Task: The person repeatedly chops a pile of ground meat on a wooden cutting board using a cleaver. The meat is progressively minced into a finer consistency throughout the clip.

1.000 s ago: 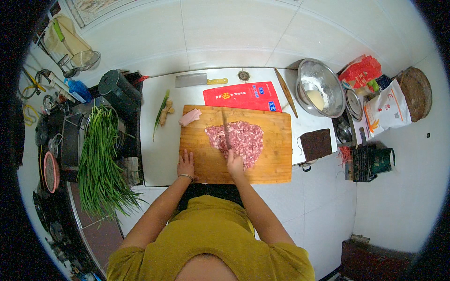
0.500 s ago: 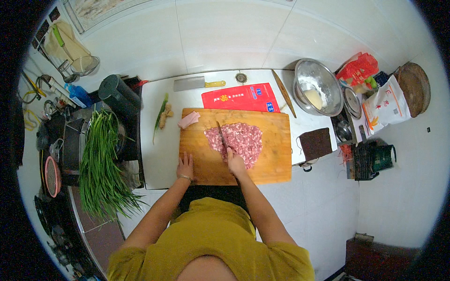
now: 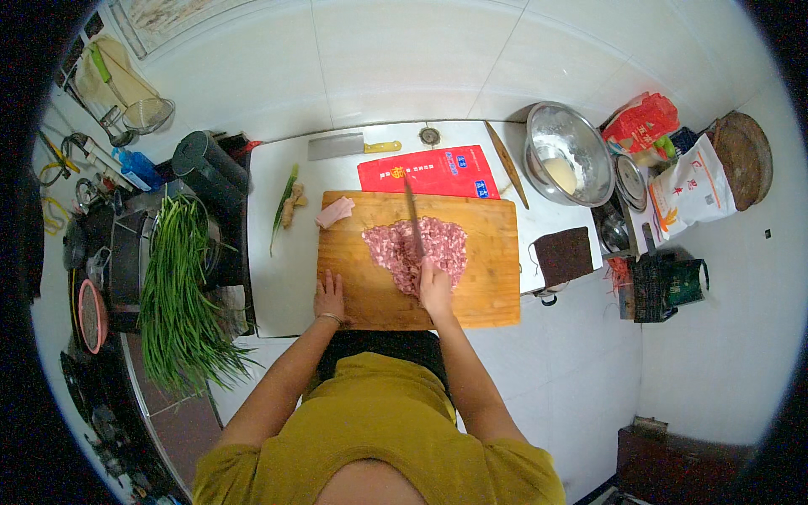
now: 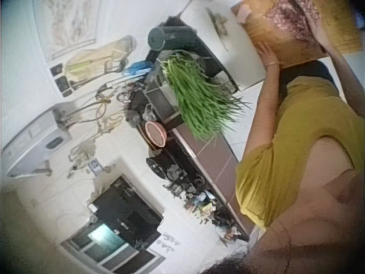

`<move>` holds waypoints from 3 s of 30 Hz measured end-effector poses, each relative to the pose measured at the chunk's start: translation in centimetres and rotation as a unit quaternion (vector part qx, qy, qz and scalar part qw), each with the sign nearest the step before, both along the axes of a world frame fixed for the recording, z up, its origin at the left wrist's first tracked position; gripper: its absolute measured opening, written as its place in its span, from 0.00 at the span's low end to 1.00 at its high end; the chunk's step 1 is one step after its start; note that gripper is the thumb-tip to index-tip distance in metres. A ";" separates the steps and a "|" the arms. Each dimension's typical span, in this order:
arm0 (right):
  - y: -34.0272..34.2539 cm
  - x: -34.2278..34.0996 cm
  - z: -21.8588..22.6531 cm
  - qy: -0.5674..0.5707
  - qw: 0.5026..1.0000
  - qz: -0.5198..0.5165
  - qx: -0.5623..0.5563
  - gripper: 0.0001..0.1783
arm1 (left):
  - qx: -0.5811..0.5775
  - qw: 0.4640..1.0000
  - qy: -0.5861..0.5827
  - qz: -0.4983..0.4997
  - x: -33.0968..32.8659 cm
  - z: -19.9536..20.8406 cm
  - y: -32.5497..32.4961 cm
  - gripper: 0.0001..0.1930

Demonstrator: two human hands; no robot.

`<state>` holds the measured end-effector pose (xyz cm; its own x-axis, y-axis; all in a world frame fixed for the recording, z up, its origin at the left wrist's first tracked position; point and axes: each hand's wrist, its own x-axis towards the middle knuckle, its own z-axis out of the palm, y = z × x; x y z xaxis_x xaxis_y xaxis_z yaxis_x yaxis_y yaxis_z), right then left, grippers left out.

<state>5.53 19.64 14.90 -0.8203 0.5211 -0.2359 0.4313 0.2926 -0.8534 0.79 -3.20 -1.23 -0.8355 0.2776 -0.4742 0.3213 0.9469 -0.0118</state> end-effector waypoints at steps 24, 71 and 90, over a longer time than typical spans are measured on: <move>1.4 -0.6 -1.5 -0.037 0.999 0.012 0.011 0.29 | -0.013 0.996 -0.083 0.015 -0.5 6.0 1.0 0.62; 3.6 4.2 -8.6 -0.020 0.998 -0.018 0.062 0.35 | -0.021 0.999 -0.035 0.003 -0.4 3.7 0.8 0.63; 3.4 4.1 -2.6 -0.069 0.997 -0.004 -0.014 0.29 | -0.010 0.998 -0.063 0.022 0.0 4.5 1.0 0.62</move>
